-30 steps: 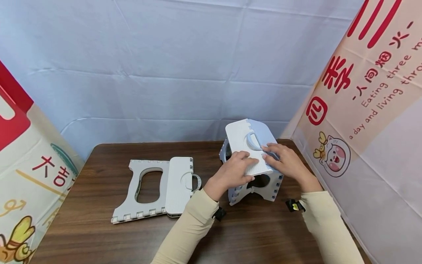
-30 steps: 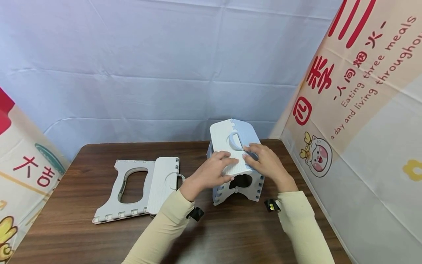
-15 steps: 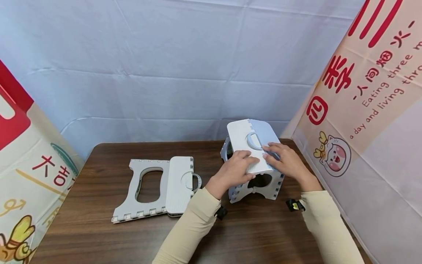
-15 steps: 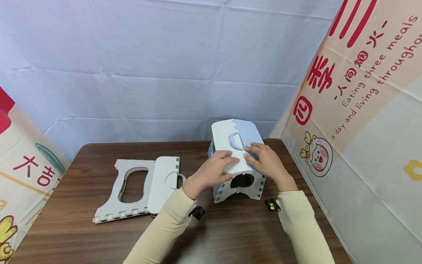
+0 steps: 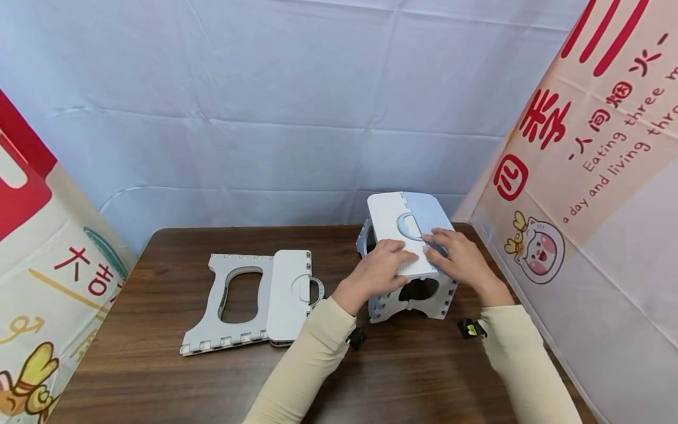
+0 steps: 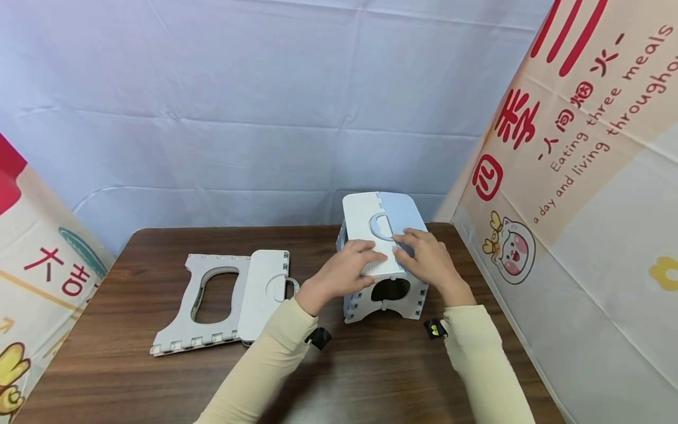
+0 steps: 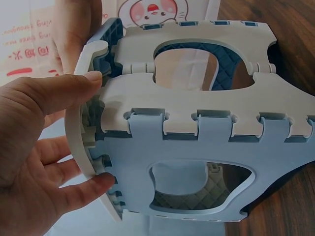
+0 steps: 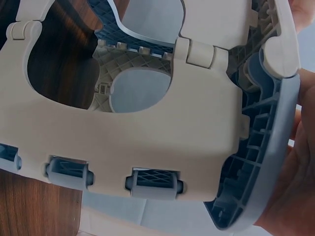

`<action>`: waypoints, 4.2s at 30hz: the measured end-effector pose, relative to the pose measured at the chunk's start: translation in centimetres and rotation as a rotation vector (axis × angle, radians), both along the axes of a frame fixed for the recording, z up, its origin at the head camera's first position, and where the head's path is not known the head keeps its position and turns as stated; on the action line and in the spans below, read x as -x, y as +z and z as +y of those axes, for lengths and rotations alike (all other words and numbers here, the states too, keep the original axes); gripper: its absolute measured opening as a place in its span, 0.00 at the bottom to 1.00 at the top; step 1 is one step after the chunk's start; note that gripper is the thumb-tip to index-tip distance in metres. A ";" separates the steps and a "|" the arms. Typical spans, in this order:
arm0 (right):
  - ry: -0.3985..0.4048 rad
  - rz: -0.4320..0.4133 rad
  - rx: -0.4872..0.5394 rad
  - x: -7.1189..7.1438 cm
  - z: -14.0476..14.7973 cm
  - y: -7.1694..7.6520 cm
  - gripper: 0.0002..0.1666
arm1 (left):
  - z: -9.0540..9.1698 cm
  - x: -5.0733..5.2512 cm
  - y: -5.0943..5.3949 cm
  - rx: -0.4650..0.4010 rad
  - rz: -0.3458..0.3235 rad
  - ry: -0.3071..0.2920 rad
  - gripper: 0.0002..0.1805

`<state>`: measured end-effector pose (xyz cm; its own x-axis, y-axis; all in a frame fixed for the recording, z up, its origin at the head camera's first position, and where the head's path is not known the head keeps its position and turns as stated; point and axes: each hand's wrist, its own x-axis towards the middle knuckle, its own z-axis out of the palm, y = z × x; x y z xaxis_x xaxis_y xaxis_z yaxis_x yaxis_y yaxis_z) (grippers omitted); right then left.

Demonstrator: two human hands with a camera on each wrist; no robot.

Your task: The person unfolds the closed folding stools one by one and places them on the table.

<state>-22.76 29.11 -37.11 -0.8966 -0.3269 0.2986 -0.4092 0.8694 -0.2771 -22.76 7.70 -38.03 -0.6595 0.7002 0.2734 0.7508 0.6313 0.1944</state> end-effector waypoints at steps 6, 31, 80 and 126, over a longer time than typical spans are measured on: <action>-0.009 0.022 -0.016 0.2 -0.6 0.1 0.23 | -0.3 0.3 0.2 -0.016 -0.004 0.018 0.23; -0.004 0.010 0.178 -1.9 -1.1 -0.6 0.28 | -3.0 -2.1 -0.4 -0.157 0.025 -0.055 0.31; 0.295 0.247 0.034 -4.0 -11.1 -1.9 0.32 | -19.0 -3.2 -7.5 -0.318 -0.086 0.455 0.28; 0.296 -0.165 0.062 -1.0 -17.7 -10.9 0.30 | -27.6 -5.0 -11.2 -0.286 -0.189 0.636 0.32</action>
<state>-21.81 11.43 -48.02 -0.8034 -0.5659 0.1854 -0.5867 0.6988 -0.4092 -17.79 -19.94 -49.25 -0.9696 0.0833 0.2300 0.1925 0.8399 0.5075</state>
